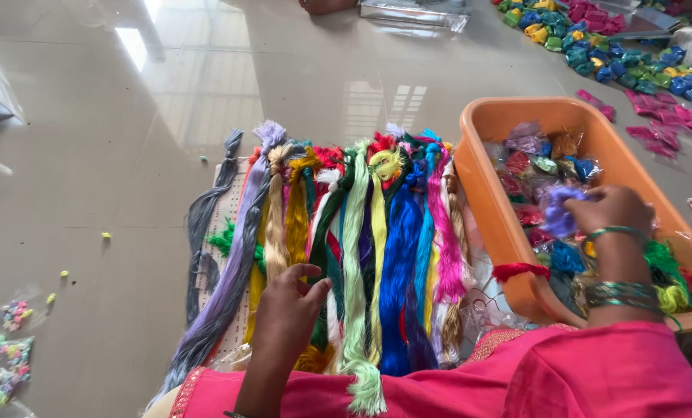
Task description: The person sits on the floor and braids colorful yarn strands by hand. They select a bundle of yarn, separate the strands, and twist them together to form a braid, then place the finished braid on a pile of other braids.
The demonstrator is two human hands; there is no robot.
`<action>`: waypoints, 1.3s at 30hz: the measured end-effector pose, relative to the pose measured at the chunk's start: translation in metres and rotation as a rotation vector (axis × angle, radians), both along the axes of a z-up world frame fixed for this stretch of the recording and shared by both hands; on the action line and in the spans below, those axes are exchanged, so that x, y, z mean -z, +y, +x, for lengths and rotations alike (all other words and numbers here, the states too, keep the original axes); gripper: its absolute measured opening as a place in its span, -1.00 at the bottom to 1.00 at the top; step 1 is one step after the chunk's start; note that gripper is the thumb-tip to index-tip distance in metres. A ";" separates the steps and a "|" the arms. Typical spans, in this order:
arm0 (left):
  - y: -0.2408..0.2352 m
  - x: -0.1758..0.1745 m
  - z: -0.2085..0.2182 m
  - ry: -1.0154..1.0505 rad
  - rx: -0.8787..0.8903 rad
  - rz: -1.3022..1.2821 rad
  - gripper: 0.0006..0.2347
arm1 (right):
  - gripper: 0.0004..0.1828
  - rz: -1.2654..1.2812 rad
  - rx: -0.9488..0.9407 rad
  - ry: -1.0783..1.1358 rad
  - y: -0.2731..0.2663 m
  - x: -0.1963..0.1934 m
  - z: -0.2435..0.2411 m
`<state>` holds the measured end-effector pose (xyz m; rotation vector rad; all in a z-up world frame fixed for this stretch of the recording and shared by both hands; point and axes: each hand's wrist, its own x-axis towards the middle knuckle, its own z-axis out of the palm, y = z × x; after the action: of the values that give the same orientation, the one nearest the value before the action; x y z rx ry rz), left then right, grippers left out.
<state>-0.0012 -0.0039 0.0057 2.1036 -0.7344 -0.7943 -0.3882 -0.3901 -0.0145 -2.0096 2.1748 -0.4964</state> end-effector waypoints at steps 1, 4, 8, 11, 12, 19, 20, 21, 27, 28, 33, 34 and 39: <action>-0.005 0.009 -0.001 0.001 -0.002 -0.003 -0.66 | -0.57 -0.003 -0.002 0.001 0.008 -0.011 0.002; -0.019 0.038 -0.004 0.058 0.043 -0.106 -0.67 | -0.63 -0.040 -0.189 -0.458 0.046 -0.054 0.035; -0.025 0.023 -0.014 0.517 0.077 -0.491 -0.64 | -0.63 0.491 -0.518 -1.147 0.122 -0.084 0.134; -0.022 0.011 -0.023 0.691 0.081 -0.547 -0.62 | -0.60 0.726 -0.624 -1.139 0.178 -0.067 0.199; -0.022 0.015 -0.026 0.741 0.083 -0.584 -0.65 | -0.60 0.805 -0.652 -1.027 0.198 -0.061 0.220; -0.024 0.052 -0.014 0.739 -0.011 -0.830 -0.82 | -0.32 0.751 -0.787 -0.991 0.242 -0.068 0.222; -0.022 0.046 -0.012 0.672 0.000 -0.783 -0.84 | -0.32 0.777 -0.877 -1.030 0.245 -0.069 0.220; -0.020 0.039 -0.011 0.604 0.007 -0.739 -0.85 | -0.33 0.805 -0.971 -1.066 0.247 -0.072 0.218; -0.018 0.038 -0.006 0.696 0.117 -0.872 -0.73 | -0.52 0.942 -0.815 -1.156 0.226 -0.015 0.214; -0.015 0.025 -0.007 0.693 0.115 -0.876 -0.73 | -0.52 0.943 -0.821 -1.154 0.232 -0.021 0.219; -0.016 0.022 -0.021 0.738 0.112 -0.959 -0.54 | -0.60 1.017 -0.741 -1.508 0.244 -0.015 0.224; -0.016 0.024 -0.022 0.739 0.112 -0.955 -0.54 | -0.60 1.018 -0.738 -1.511 0.240 -0.016 0.224; -0.014 0.016 -0.024 0.189 -0.099 -0.776 -0.64 | -0.71 0.285 -0.880 -0.924 0.218 -0.035 0.205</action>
<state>-0.0255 -0.0175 -0.0105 1.3364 -0.6842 -0.5230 -0.1836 -0.1722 0.0204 -1.7865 0.7005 -0.7031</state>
